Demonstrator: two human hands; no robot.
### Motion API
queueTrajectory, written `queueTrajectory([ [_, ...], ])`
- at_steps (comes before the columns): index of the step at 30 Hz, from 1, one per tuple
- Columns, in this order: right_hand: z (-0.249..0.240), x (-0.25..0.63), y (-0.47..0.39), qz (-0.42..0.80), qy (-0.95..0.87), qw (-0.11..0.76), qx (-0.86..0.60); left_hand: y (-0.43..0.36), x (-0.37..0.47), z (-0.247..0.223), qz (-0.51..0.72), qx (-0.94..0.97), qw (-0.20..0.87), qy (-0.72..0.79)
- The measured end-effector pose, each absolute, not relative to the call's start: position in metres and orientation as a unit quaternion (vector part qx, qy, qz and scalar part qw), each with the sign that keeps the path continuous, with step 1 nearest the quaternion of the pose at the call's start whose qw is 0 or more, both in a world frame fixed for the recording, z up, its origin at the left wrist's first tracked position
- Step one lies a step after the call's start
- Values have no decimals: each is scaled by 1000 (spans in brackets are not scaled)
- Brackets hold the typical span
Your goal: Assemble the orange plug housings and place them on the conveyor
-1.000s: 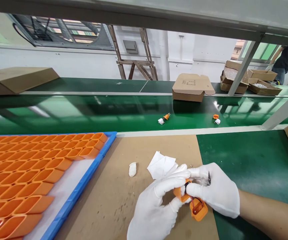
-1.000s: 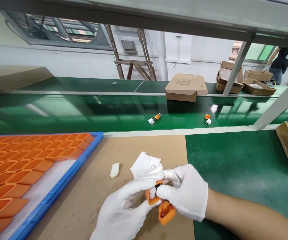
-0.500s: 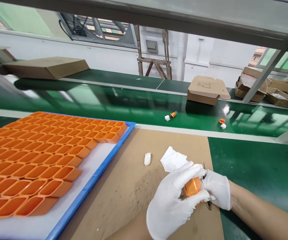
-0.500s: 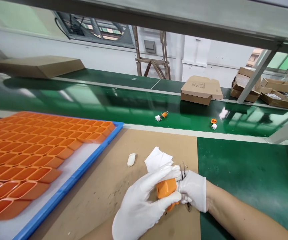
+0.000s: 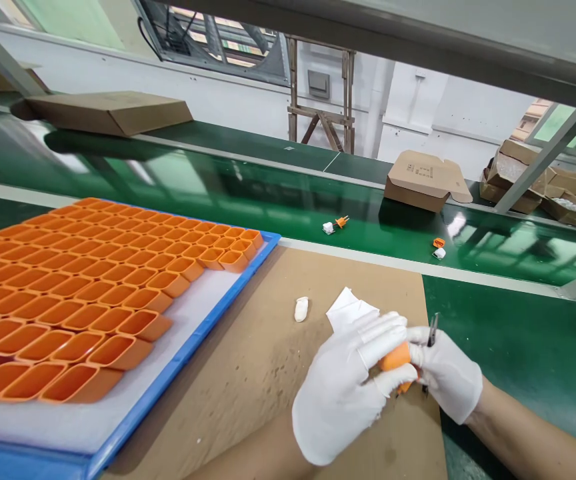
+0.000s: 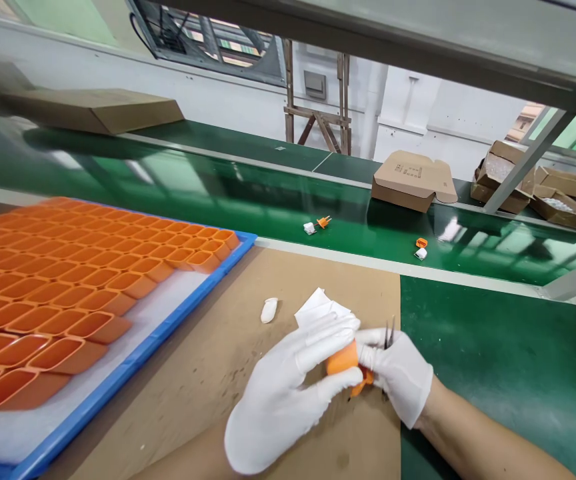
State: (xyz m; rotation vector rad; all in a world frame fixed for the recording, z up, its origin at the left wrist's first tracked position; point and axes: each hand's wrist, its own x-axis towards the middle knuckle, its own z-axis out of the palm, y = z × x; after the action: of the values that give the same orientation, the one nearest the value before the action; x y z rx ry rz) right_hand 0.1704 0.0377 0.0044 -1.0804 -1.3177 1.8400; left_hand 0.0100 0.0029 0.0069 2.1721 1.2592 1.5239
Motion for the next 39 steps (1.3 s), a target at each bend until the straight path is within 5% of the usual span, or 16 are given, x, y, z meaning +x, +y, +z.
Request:
queueTrajectory([
  [9, 9, 171, 36, 513, -548, 443, -491, 7, 10, -11, 473, 761, 153, 417],
  [14, 16, 171, 33, 513, -570, 441, -466, 7, 14, -14, 561, 575, 376, 461],
  [19, 16, 170, 19, 333, -712, 462, -411, 11, 11, -9, 631, 463, 521, 340],
  [30, 21, 170, 1, 64, -825, 446, -342, 7, 13, -5, 620, 492, 537, 291],
  [35, 18, 165, -1, 65, -793, 453, -402, 4, 17, -20, 627, 514, 500, 306],
  [39, 15, 163, 14, 143, -760, 379, -507, 3, 19, -34, 552, 577, 452, 398],
])
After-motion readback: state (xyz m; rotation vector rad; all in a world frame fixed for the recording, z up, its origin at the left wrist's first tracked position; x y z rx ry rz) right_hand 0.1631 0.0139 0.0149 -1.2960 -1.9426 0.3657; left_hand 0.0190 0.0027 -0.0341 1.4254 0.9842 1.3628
